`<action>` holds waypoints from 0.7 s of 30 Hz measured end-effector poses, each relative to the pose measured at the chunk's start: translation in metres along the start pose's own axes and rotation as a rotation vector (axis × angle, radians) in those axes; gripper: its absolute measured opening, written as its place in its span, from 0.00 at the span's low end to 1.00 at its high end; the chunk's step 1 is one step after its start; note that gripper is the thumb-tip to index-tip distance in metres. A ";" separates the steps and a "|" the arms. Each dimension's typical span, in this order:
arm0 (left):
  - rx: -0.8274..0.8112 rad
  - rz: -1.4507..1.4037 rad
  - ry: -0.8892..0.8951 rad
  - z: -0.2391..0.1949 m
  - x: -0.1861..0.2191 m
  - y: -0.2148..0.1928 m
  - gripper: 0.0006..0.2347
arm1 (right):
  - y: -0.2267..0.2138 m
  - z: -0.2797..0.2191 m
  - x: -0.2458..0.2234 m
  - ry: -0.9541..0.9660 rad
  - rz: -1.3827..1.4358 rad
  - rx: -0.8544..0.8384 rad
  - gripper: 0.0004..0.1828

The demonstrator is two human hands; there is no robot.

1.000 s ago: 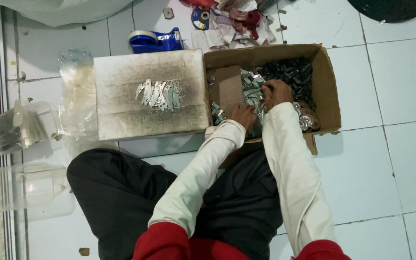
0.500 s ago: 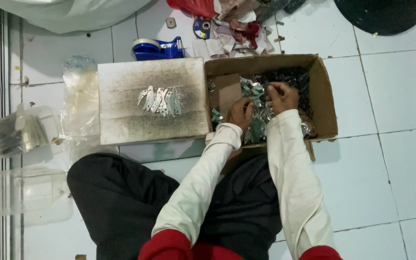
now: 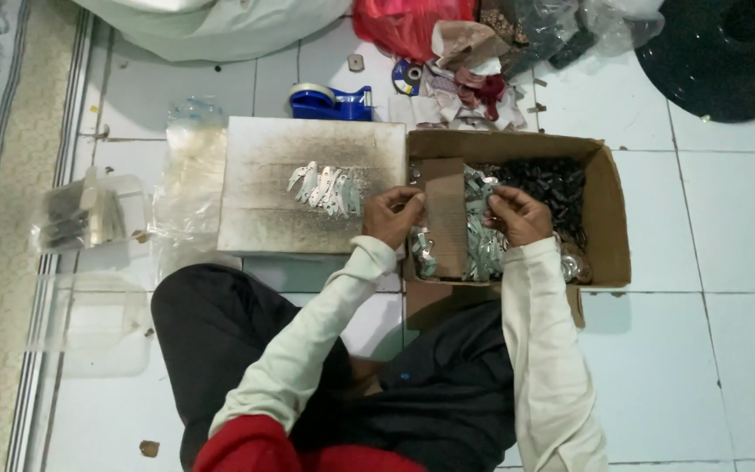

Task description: The person places small metal components into plastic bags and seals them with tape while sitting on the floor.

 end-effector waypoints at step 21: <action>0.306 0.708 0.566 0.060 0.023 -0.140 0.08 | 0.106 0.000 0.003 -0.056 -0.422 -0.009 0.14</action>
Point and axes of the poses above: each hand's wrist, its own z-axis towards the middle knuckle, its own y-axis out of the palm, x = y × z, the point moved 8 cm from there along z, towards the middle knuckle
